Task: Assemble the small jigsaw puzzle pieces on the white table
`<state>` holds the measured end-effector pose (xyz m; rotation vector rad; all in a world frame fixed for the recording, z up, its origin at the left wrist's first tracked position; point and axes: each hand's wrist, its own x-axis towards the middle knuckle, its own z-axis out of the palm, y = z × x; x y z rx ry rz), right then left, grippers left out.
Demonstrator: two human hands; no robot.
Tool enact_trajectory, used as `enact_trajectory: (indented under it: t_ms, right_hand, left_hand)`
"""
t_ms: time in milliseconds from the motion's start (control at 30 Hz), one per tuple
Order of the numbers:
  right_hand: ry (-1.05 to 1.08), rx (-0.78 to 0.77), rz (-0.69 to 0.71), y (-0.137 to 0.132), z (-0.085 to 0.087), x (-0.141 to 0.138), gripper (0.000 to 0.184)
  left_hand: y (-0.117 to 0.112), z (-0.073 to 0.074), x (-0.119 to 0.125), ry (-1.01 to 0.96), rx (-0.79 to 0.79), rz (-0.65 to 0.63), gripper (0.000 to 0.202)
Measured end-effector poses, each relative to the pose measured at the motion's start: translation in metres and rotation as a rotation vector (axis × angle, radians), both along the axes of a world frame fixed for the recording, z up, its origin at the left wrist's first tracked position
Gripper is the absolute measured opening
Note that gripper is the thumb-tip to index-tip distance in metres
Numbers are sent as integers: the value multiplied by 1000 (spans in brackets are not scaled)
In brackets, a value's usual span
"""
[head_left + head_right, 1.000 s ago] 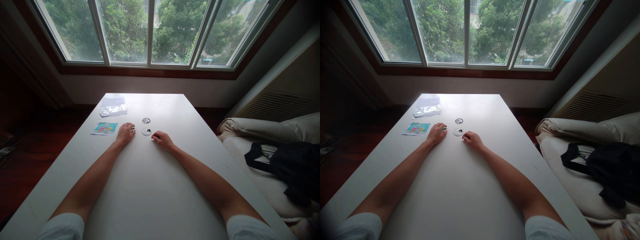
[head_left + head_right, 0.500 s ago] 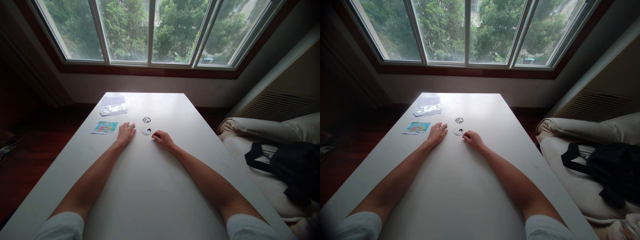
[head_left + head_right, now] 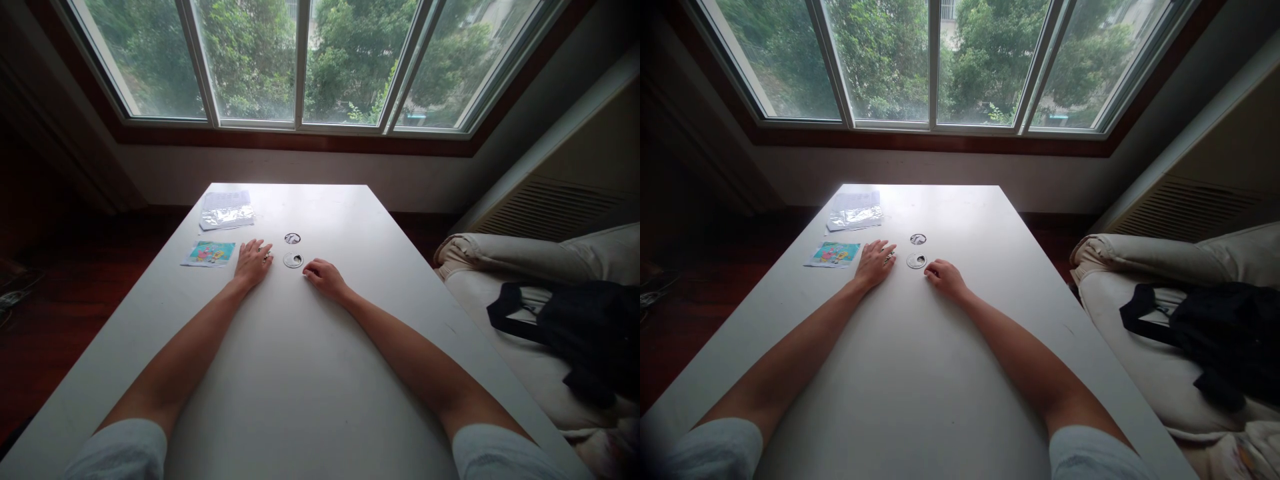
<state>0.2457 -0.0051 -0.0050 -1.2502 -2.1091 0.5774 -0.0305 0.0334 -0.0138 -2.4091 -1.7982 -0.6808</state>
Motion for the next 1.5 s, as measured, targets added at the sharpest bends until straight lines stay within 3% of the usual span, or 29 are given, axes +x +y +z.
enact_trajectory:
  t_ms: [233, 333, 433, 567, 700, 967, 1367, 1500]
  right_hand:
    - [-179, 197, -66, -9, 2, -5, 13]
    - [-277, 230, -63, -17, 5, -7, 12]
    - [-332, 234, -50, -24, 5, -7, 16]
    - [-358, 228, 8, -29, -1, -4, 33]
    - [-410, 157, 52, -27, -5, 0, 48]
    - [-621, 21, 121, -31, 9, 2, 79]
    - [-642, 39, 139, -35, 12, 6, 83]
    - [-619, 72, 126, -35, 11, 7, 79]
  left_hand:
    - [-43, 19, 46, 55, -16, -268, 28]
    - [-67, 20, 60, 105, -59, -324, 28]
    - [-80, 18, 57, 82, -78, -312, 30]
    - [-78, 9, 43, 65, -88, -236, 44]
    - [-71, 1, 33, 109, -142, -295, 59]
    - [-61, 0, 24, 209, -204, -316, 81]
    - [-63, 4, 24, 215, -208, -386, 84]
    - [-66, 3, 27, 219, -221, -324, 93]
